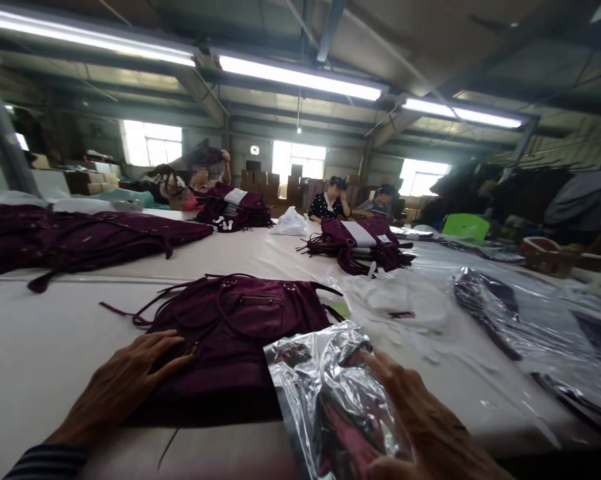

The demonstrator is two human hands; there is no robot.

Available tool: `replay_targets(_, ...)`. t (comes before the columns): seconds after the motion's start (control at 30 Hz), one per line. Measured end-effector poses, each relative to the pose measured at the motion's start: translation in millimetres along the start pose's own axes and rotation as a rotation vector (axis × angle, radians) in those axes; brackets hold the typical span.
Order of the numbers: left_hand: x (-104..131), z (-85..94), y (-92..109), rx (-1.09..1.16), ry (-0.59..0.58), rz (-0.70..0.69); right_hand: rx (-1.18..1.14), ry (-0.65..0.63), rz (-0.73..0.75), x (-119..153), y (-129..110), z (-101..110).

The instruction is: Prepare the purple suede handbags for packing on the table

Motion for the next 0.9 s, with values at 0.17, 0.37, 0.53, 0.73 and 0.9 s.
replay_targets(0.17,-3,1.5,3,0.058,0.016,0.044,0.106,-0.075,-0.085,-22,-3,-32)
replay_targets(0.37,-7,26.7,21,0.175,-0.028,0.175,-0.117,0.022,-0.285,-25,29,-33)
replay_targets(0.53,-7,41.5,28,0.274,0.027,0.238,-0.518,0.011,-0.324,-37,44,-34)
replay_targets(0.73,-7,42.6,28,0.318,0.05,0.242,-0.161,-0.038,-0.262,-57,41,-22)
replay_targets(0.9,-7,36.6,26,0.298,0.035,0.214,-0.002,-0.025,-0.197,-79,16,-26)
Point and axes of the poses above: each hand's wrist, its own x-axis away from the middle knuckle, its own z-axis out of the back of the hand, y = z × x, the point moved 7 cm from there along -x, towards the middle knuckle, and after that the axes turned 11 degrees about z, right-handed, at the moved point
